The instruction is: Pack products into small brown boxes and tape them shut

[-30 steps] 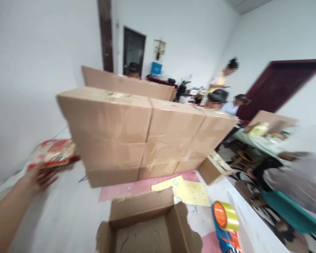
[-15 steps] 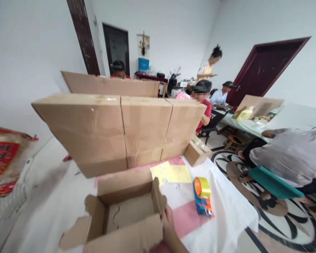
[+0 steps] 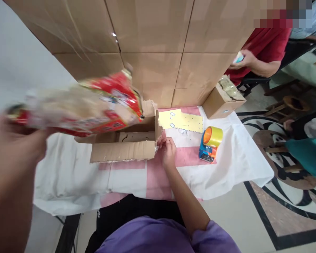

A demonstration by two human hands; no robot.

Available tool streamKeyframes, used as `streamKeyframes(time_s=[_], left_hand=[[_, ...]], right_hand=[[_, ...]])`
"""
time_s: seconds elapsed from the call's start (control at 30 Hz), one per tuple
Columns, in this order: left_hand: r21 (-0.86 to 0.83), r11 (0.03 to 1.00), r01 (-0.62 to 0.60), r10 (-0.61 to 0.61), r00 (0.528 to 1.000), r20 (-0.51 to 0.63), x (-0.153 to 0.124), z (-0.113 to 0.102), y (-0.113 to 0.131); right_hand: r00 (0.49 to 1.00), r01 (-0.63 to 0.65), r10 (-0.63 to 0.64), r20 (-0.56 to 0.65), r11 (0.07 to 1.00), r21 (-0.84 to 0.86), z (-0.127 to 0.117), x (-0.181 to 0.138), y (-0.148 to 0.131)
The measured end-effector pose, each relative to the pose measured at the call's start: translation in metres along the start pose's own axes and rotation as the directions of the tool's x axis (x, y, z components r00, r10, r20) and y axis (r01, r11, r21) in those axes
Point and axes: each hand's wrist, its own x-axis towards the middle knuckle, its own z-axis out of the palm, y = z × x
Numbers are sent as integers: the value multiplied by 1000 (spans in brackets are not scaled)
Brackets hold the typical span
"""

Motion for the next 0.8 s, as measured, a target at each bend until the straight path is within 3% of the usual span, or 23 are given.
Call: streamKeyframes(time_s=[0.03,0.1,0.17,0.27,0.33,0.43,0.5,0.67,0.8], left_hand=[[15,999,-30,28,991,134,-2,11,4],[155,981,-120,49,916,399,-5,29,9],[403,873,-273,49,873,485,-7,43,14],[643,649,-408,87,879,470,-8,56,16],[653,622,-433,45,851,523,-8,64,11],[622,657,-426,-56,795,604,-7,71,-4],[596,700,-393,-81,785,614,-7,68,-12],[502,803,-322,73,888,453,-23,46,-9],[436,806,-401,189,871,453,-42,50,-9]], right_hand=[[1000,-5,5,-5,1000,31,-1,0,1],[999,-34,35,-10,997,65,-2,-1,2],[997,-71,71,1,995,70,-2,-2,4],[995,-99,98,32,995,33,-1,-4,4],[994,-98,98,55,995,-10,0,-6,4],[995,-56,60,84,997,-50,1,-9,5],[995,-7,14,102,997,-75,-1,-11,4],[969,203,-170,179,961,-188,-11,-15,-6],[890,405,-326,319,887,-221,-13,-15,-16]])
